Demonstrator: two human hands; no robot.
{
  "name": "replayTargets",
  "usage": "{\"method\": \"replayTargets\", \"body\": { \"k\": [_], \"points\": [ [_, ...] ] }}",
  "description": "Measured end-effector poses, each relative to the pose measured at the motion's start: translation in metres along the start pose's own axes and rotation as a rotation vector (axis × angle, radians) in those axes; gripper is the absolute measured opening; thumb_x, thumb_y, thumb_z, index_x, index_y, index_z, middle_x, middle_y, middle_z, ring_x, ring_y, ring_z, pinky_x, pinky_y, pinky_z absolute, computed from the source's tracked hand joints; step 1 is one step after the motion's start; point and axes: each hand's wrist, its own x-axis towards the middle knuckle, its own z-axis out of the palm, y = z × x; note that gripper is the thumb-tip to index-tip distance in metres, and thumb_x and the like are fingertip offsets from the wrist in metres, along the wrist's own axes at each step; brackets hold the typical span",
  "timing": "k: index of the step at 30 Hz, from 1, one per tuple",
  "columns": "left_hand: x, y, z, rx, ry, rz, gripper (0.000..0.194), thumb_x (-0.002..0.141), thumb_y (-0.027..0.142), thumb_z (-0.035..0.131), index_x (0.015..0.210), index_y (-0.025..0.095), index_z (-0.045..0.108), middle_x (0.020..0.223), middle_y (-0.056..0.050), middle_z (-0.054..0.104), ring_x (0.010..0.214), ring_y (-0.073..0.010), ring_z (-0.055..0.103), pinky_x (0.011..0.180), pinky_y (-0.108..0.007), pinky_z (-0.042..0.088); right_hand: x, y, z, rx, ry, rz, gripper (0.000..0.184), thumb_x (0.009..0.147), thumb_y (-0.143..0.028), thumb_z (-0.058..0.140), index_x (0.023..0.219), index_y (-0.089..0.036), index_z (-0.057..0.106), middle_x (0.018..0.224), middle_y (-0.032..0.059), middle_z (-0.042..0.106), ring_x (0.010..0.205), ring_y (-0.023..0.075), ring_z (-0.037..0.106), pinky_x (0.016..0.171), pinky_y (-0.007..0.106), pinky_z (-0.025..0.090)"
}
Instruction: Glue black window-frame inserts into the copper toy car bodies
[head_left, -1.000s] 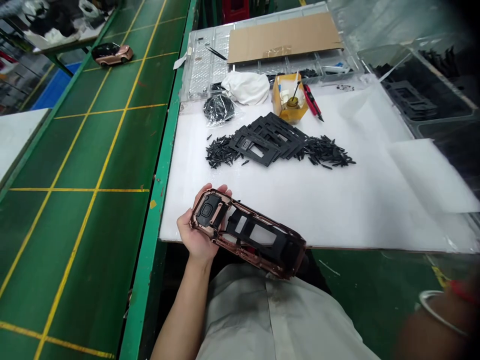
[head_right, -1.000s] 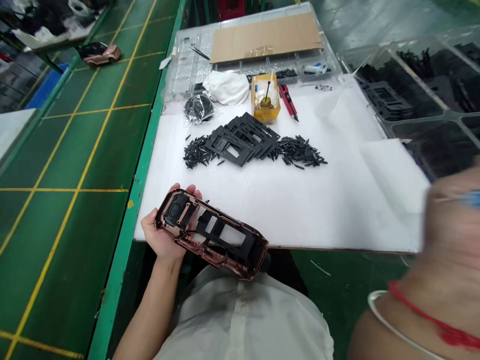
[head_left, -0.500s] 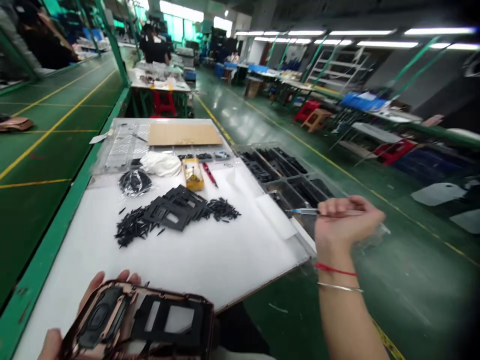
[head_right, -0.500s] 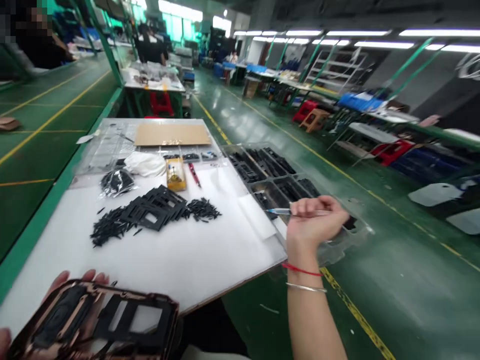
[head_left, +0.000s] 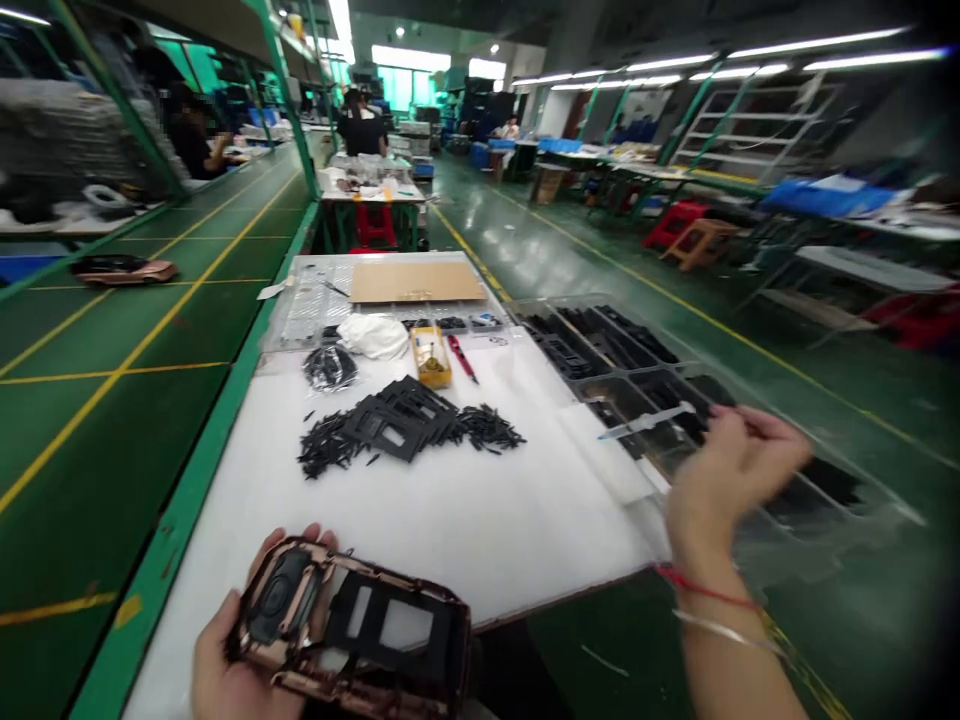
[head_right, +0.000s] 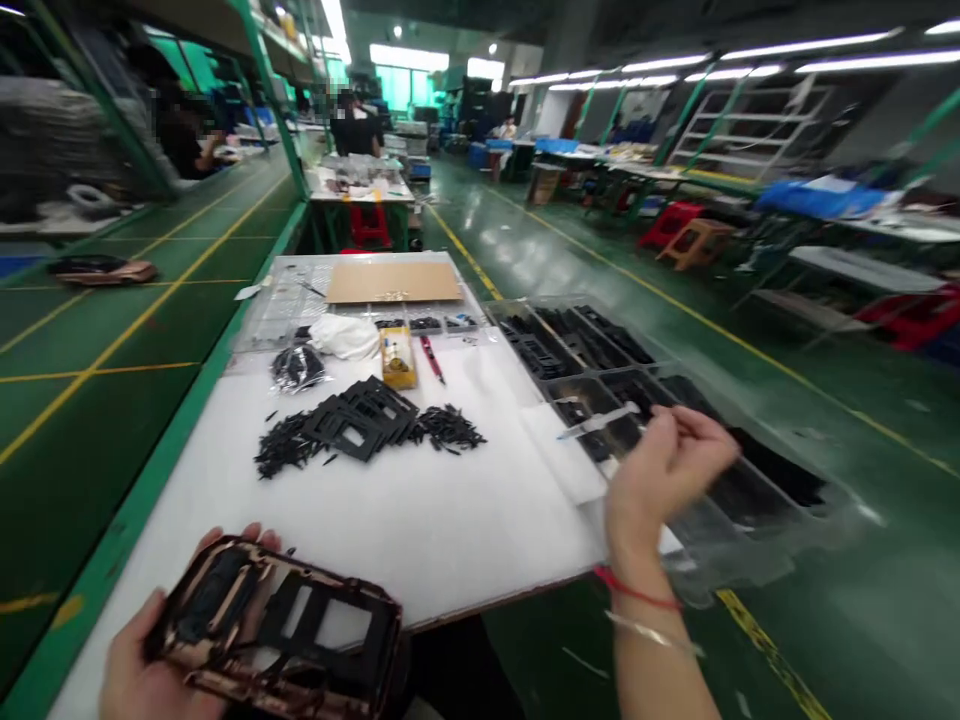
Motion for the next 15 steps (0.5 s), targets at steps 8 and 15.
{"method": "replayTargets", "body": {
  "k": [8,15],
  "points": [
    [0.012,0.0,-0.009,-0.186,-0.163,0.0,0.043,0.081,0.044,0.05,0.118,0.025,0.064,0.122,-0.01,0.065,0.115,-0.0292,0.06,0.091,-0.039,0.053,-0.138,-0.06,-0.009,-0.109,-1.68,0.057,0.031,0.099,-0.044,0.044,0.115,-0.022,0.059,0.112,0.0057,0.061,0.105,0.0221,0.055,0.089,0.035,0.044],
    [0.006,-0.003,-0.009,-0.121,-0.313,0.158,0.045,0.087,0.047,0.043,0.121,0.022,0.06,0.121,-0.012,0.064,0.117,-0.029,0.059,0.106,-0.046,0.041,-0.161,-0.067,-0.001,-0.09,-1.724,-0.368,0.03,0.104,-0.027,0.033,0.11,-0.016,0.06,0.092,0.0061,0.061,0.085,0.0203,0.055,0.073,0.034,0.042]
  ]
}}
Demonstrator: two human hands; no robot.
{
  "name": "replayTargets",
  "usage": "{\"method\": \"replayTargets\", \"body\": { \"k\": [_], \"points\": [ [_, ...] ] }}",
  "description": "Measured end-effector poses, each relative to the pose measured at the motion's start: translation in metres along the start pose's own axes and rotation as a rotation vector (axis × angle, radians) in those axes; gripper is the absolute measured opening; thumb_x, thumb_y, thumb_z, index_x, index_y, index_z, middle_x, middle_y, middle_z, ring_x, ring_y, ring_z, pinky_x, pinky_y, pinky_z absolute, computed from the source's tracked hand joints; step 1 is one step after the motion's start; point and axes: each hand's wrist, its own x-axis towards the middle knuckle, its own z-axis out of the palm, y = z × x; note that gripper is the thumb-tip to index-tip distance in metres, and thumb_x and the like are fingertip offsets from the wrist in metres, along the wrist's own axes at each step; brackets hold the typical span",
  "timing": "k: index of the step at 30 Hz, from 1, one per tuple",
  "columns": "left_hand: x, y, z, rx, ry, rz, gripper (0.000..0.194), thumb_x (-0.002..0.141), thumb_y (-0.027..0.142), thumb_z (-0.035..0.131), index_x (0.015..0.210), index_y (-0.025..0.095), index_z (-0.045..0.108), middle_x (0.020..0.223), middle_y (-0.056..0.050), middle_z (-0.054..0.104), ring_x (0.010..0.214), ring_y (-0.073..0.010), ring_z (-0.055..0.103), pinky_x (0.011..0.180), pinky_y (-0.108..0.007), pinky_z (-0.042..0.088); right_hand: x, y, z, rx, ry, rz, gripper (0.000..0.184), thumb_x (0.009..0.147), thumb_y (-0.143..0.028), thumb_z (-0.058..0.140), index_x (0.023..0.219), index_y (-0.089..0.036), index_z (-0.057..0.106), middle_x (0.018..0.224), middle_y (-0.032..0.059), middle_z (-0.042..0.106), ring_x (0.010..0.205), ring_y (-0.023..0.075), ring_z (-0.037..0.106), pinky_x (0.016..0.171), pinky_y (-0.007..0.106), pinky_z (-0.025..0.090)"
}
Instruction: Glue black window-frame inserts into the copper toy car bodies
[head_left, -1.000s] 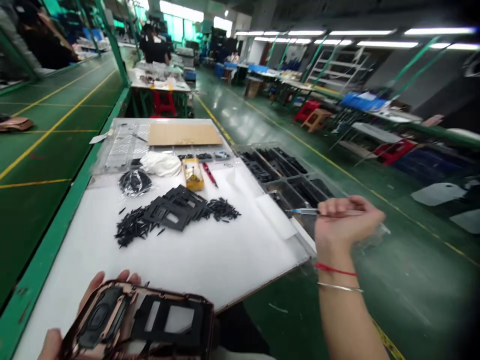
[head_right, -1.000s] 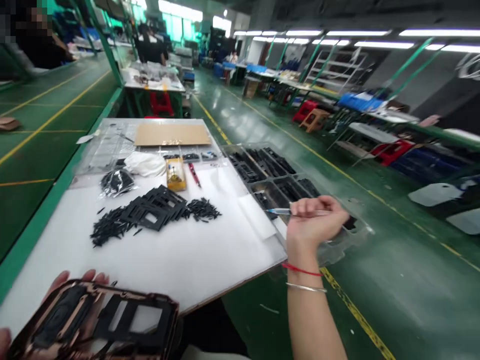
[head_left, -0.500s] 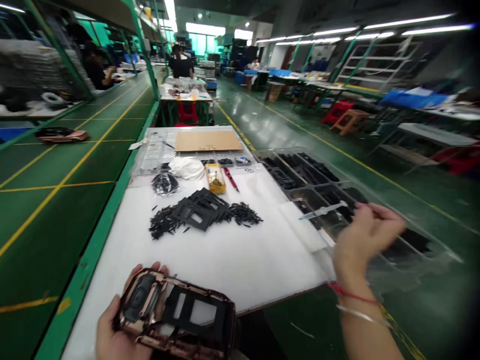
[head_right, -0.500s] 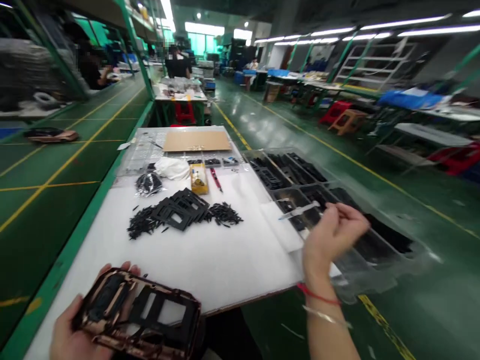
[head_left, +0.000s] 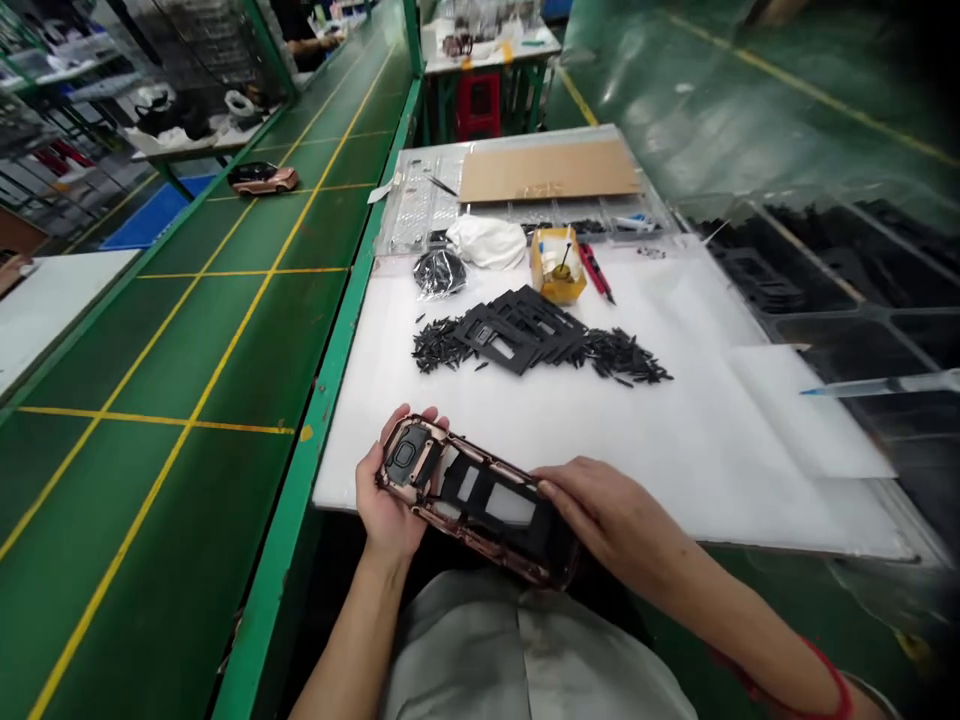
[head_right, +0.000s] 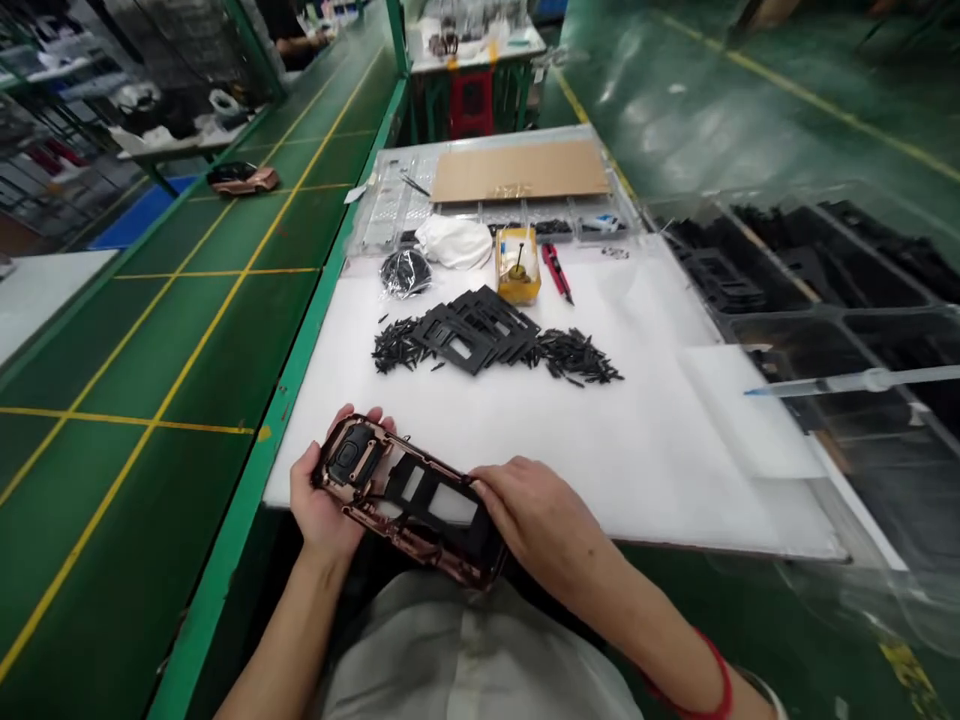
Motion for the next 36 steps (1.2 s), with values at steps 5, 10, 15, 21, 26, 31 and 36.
{"method": "replayTargets", "body": {
  "k": [5,10,15,21,26,31,36],
  "points": [
    [0.001,0.011,-0.001,0.155,-0.128,0.001,0.047,0.093,0.046,0.039,0.132,0.023,0.052,0.132,-0.01,0.057,0.123,-0.0243,0.054,0.108,-0.04,0.04,0.013,0.003,-0.023,-0.163,0.078,-0.111,0.028,0.103,-0.025,0.035,0.105,-0.013,0.06,0.088,0.0063,0.06,0.081,0.019,0.054,0.071,0.032,0.041],
    [0.007,0.015,0.0,0.392,-0.202,-0.018,0.057,0.092,0.057,0.041,0.139,0.025,0.043,0.141,-0.009,0.049,0.129,-0.0258,0.048,0.107,-0.04,0.041,0.032,0.018,-0.046,-0.273,0.075,-0.158,0.031,0.103,-0.028,0.034,0.101,-0.014,0.061,0.087,0.0061,0.061,0.08,0.0195,0.055,0.07,0.031,0.041],
    [0.016,0.015,-0.006,0.727,-0.27,0.03,0.074,0.086,0.069,0.041,0.142,0.021,0.038,0.145,-0.011,0.043,0.137,-0.0292,0.037,0.114,-0.043,0.032,0.042,0.04,-0.05,-0.248,-0.026,-0.063,0.035,0.103,-0.035,0.032,0.102,-0.017,0.063,0.088,0.0052,0.061,0.081,0.0192,0.057,0.07,0.03,0.041],
    [0.023,0.036,-0.014,1.098,-0.434,-0.002,0.089,0.081,0.069,0.052,0.15,0.027,0.016,0.151,-0.008,0.032,0.141,-0.0282,0.028,0.118,-0.041,0.024,0.059,0.044,-0.069,-0.228,-0.276,0.079,0.043,0.104,-0.046,0.024,0.105,-0.026,0.062,0.087,0.0013,0.062,0.078,0.0187,0.058,0.066,0.031,0.041],
    [0.022,0.044,-0.016,1.292,-0.401,-0.011,0.118,0.06,0.055,0.082,0.15,0.035,0.007,0.153,-0.008,0.025,0.138,-0.0312,0.033,0.116,-0.047,0.028,0.09,0.046,-0.082,-0.31,-0.096,-0.068,0.025,0.101,-0.035,0.041,0.107,-0.022,0.061,0.099,0.0029,0.062,0.09,0.0194,0.057,0.074,0.031,0.043],
    [0.023,0.032,-0.019,1.358,-0.355,0.116,0.11,0.063,0.034,0.083,0.149,0.03,0.014,0.149,-0.012,0.031,0.138,-0.0322,0.032,0.115,-0.049,0.03,0.138,0.044,-0.064,-0.393,-0.111,-0.28,0.012,0.095,-0.015,0.052,0.096,-0.018,0.064,0.091,0.0045,0.059,0.086,0.018,0.053,0.073,0.028,0.04],
    [0.025,0.018,-0.031,1.31,-0.3,0.217,0.105,0.067,0.037,0.08,0.149,0.032,0.014,0.144,-0.012,0.04,0.131,-0.0306,0.044,0.111,-0.049,0.037,0.173,0.037,-0.041,-0.453,-0.159,-0.306,0.01,0.089,-0.009,0.06,0.087,-0.015,0.068,0.084,0.0058,0.059,0.082,0.0194,0.051,0.068,0.028,0.037]
  ]
}}
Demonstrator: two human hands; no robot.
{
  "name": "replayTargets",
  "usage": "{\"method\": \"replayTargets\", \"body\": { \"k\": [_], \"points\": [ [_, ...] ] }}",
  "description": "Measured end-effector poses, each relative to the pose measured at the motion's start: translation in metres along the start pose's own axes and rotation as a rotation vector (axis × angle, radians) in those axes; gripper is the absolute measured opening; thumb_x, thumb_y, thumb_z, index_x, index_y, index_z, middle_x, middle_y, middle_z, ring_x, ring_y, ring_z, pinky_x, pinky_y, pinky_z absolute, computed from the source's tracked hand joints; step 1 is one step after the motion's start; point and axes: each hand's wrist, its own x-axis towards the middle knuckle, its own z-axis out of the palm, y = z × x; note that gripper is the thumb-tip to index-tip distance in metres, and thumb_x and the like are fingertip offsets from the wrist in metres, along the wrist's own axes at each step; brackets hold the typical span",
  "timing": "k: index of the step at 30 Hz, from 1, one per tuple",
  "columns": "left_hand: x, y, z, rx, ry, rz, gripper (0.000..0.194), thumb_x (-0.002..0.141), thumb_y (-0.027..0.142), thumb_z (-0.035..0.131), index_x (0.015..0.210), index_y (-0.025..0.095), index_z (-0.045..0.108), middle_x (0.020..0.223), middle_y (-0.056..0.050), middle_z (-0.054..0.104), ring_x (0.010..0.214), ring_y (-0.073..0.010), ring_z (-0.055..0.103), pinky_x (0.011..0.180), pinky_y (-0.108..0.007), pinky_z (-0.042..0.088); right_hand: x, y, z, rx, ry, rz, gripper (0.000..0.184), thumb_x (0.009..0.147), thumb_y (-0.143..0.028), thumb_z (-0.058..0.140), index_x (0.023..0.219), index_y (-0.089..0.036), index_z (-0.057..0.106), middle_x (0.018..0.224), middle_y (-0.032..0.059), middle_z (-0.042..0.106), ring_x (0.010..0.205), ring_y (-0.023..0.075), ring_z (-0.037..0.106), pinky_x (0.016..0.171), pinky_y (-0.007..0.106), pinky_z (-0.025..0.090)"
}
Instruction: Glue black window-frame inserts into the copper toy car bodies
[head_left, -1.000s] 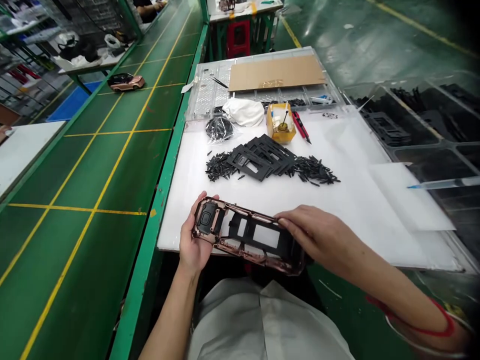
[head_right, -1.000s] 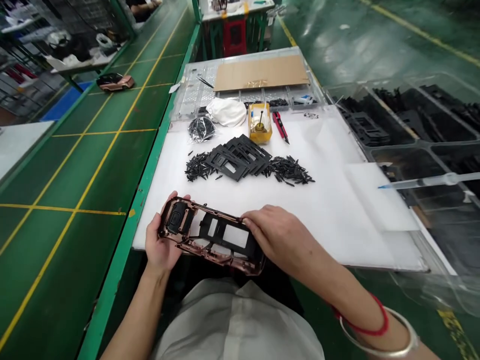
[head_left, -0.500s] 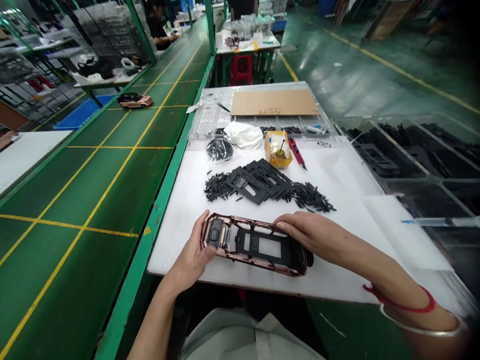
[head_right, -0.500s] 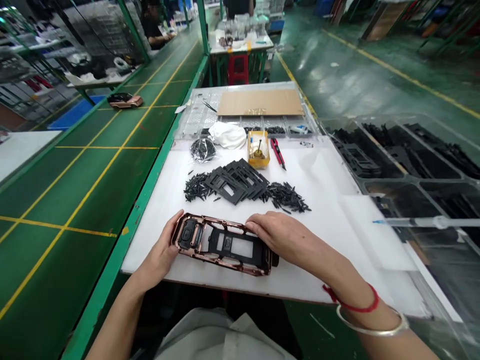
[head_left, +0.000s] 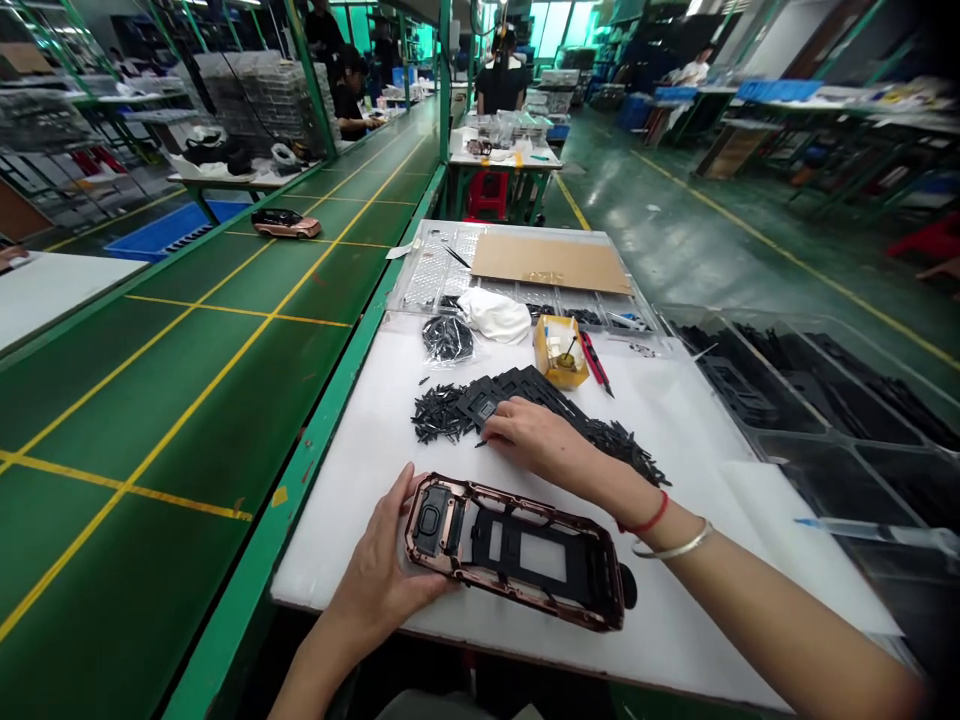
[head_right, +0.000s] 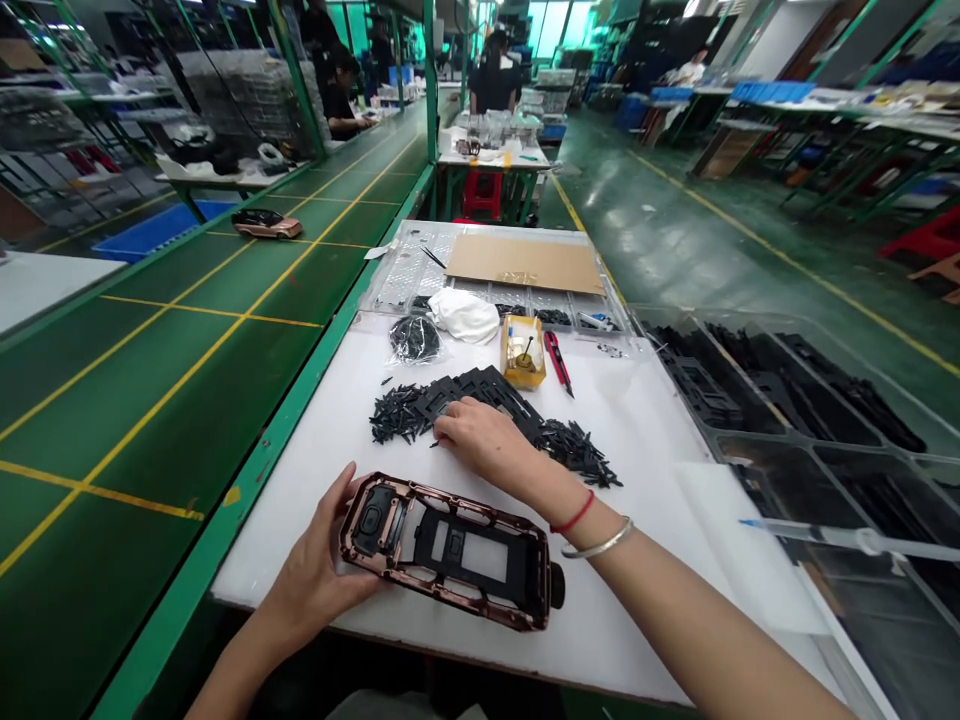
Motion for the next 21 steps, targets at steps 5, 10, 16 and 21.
{"method": "replayTargets", "body": {
  "k": [5,10,16,21],
  "points": [
    [-0.003,-0.003,0.003,0.056,0.058,0.009,0.099,0.07,0.041,0.076,0.149,0.034,0.017,0.143,-0.008,0.043,0.129,-0.029,0.046,0.111,-0.048,0.037,-0.027,0.019,-0.031,0.019,0.057,0.132,0.01,0.093,-0.011,0.055,0.094,-0.016,0.065,0.091,0.0052,0.059,0.088,0.0176,0.052,0.077,0.027,0.039],
    [-0.005,-0.002,0.002,0.113,0.068,-0.049,0.092,0.074,0.047,0.067,0.149,0.033,0.016,0.144,-0.008,0.043,0.133,-0.0311,0.043,0.11,-0.05,0.038,-0.114,0.042,-0.062,0.018,0.102,0.428,0.007,0.094,-0.019,0.054,0.093,-0.017,0.061,0.09,0.0032,0.061,0.079,0.0162,0.056,0.073,0.027,0.04],
    [-0.006,0.002,0.002,0.172,0.054,-0.121,0.088,0.075,0.053,0.06,0.149,0.035,0.016,0.148,-0.007,0.039,0.134,-0.0333,0.042,0.107,-0.054,0.04,-0.174,0.038,-0.031,0.08,0.067,0.584,0.011,0.094,-0.022,0.052,0.091,-0.018,0.061,0.086,0.0022,0.063,0.076,0.0154,0.057,0.066,0.025,0.043],
    [-0.004,0.006,0.003,0.204,0.097,-0.135,0.09,0.072,0.055,0.061,0.149,0.034,0.02,0.145,-0.007,0.043,0.132,-0.035,0.044,0.106,-0.054,0.042,-0.162,0.032,0.004,0.062,0.144,0.599,0.011,0.094,-0.021,0.049,0.092,-0.016,0.058,0.09,0.007,0.06,0.086,0.0206,0.055,0.076,0.033,0.044]
  ]
}}
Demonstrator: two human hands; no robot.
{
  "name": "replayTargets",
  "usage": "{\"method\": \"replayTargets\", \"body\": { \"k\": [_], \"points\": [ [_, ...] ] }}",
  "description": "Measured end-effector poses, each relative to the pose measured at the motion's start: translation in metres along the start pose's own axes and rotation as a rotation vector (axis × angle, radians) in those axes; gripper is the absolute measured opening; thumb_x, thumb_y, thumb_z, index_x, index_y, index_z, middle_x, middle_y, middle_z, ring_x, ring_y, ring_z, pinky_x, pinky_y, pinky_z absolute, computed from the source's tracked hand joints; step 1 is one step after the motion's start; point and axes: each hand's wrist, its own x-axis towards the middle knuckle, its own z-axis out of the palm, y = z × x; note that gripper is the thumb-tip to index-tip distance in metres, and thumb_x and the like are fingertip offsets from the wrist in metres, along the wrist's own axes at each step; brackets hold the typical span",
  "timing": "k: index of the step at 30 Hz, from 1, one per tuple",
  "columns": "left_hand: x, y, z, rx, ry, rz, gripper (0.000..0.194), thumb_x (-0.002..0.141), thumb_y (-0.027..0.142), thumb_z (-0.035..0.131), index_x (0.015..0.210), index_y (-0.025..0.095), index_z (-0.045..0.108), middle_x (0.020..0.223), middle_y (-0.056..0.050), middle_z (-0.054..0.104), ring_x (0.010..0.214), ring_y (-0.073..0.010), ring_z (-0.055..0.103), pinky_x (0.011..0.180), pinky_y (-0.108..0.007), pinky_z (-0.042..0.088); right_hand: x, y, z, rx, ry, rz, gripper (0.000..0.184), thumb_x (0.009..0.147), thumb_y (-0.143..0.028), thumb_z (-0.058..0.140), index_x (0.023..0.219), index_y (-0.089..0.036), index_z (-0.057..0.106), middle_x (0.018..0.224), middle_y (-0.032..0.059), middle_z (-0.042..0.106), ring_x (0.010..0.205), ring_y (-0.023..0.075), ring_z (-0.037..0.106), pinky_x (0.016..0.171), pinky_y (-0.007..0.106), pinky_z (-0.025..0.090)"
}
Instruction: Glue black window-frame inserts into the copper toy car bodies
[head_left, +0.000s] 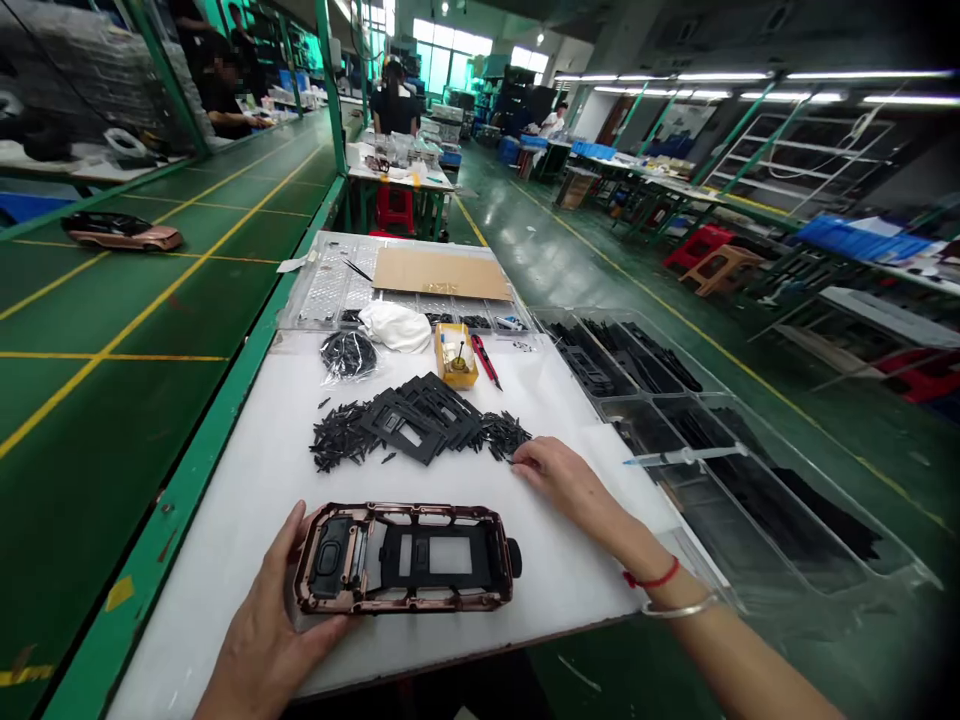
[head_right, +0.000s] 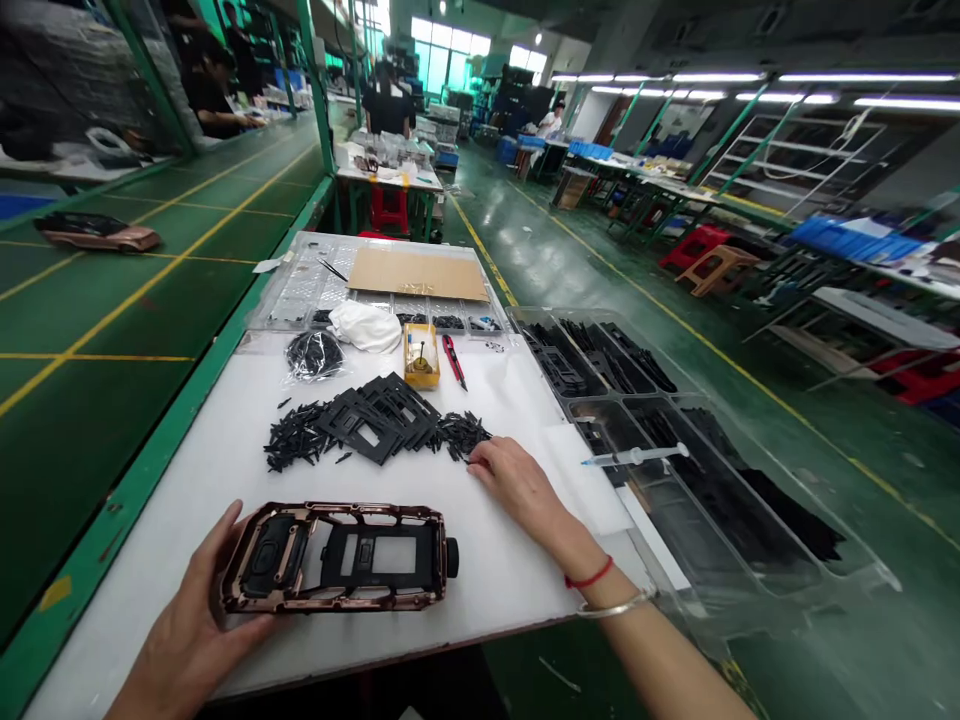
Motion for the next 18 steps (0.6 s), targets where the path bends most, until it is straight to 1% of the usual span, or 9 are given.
{"method": "replayTargets", "body": {
  "k": [3,5,7,9,11,13,14,16,18],
  "points": [
    [0.001,0.001,0.002,-0.024,0.002,-0.004,0.09,0.072,0.053,0.062,0.149,0.031,0.02,0.147,-0.008,0.04,0.134,-0.0351,0.041,0.106,-0.054,0.041,0.004,-0.004,0.007,0.002,0.054,-0.012,0.016,0.094,-0.02,0.044,0.085,-0.015,0.056,0.086,0.0092,0.058,0.086,0.0231,0.053,0.078,0.037,0.044],
    [0.002,0.0,0.002,-0.064,-0.003,0.009,0.093,0.07,0.049,0.066,0.148,0.031,0.02,0.148,-0.009,0.039,0.136,-0.0342,0.039,0.108,-0.053,0.039,0.003,-0.008,0.002,0.038,0.079,-0.012,0.018,0.094,-0.022,0.042,0.084,-0.016,0.056,0.086,0.0094,0.059,0.085,0.023,0.054,0.077,0.037,0.045],
    [0.003,-0.002,0.001,-0.119,-0.023,0.033,0.097,0.067,0.046,0.071,0.148,0.032,0.021,0.148,-0.008,0.038,0.136,-0.0337,0.038,0.111,-0.053,0.036,-0.001,-0.015,-0.007,0.099,0.083,-0.005,0.021,0.096,-0.027,0.041,0.087,-0.016,0.056,0.083,0.0072,0.06,0.077,0.0201,0.056,0.069,0.032,0.047],
    [0.003,-0.004,-0.003,-0.163,-0.04,0.056,0.097,0.066,0.052,0.073,0.147,0.034,0.022,0.15,-0.007,0.035,0.135,-0.0346,0.038,0.11,-0.055,0.035,-0.008,-0.026,-0.018,0.233,0.038,0.009,0.023,0.098,-0.033,0.041,0.091,-0.017,0.057,0.078,0.0036,0.061,0.068,0.0166,0.057,0.06,0.027,0.047],
    [0.001,-0.005,-0.011,-0.174,-0.021,0.103,0.092,0.07,0.059,0.069,0.146,0.035,0.024,0.152,-0.007,0.032,0.134,-0.0354,0.038,0.109,-0.055,0.035,-0.014,-0.044,-0.027,0.466,-0.061,0.034,0.024,0.097,-0.036,0.044,0.092,-0.018,0.058,0.075,0.0015,0.062,0.066,0.0148,0.058,0.057,0.024,0.047],
    [-0.002,-0.004,-0.022,-0.134,0.031,0.187,0.084,0.076,0.059,0.065,0.146,0.033,0.026,0.151,-0.008,0.033,0.135,-0.0346,0.036,0.11,-0.053,0.034,-0.019,-0.065,-0.032,0.709,-0.187,0.057,0.021,0.093,-0.035,0.05,0.092,-0.018,0.061,0.077,0.0015,0.063,0.07,0.0146,0.059,0.06,0.023,0.048],
    [-0.003,-0.001,-0.028,-0.089,0.053,0.243,0.081,0.078,0.057,0.064,0.146,0.033,0.027,0.15,-0.008,0.034,0.135,-0.0336,0.036,0.109,-0.051,0.035,-0.02,-0.076,-0.032,0.782,-0.241,0.059,0.018,0.092,-0.033,0.052,0.091,-0.018,0.062,0.078,0.0015,0.064,0.07,0.0144,0.059,0.06,0.023,0.048],
    [-0.006,0.007,-0.04,0.044,0.086,0.376,0.077,0.08,0.05,0.066,0.145,0.033,0.029,0.148,-0.008,0.036,0.135,-0.0315,0.036,0.107,-0.046,0.036,-0.019,-0.096,-0.027,0.789,-0.299,0.024,0.013,0.09,-0.026,0.053,0.091,-0.018,0.063,0.076,-0.0001,0.063,0.066,0.0126,0.057,0.057,0.02,0.043],
    [-0.009,0.02,-0.048,0.208,0.105,0.529,0.076,0.08,0.045,0.069,0.144,0.032,0.03,0.147,-0.008,0.038,0.135,-0.03,0.036,0.107,-0.043,0.036,-0.015,-0.112,-0.016,0.7,-0.303,-0.067,0.011,0.087,-0.016,0.053,0.088,-0.019,0.063,0.07,-0.003,0.061,0.06,0.0099,0.053,0.053,0.019,0.037]
  ]
}}
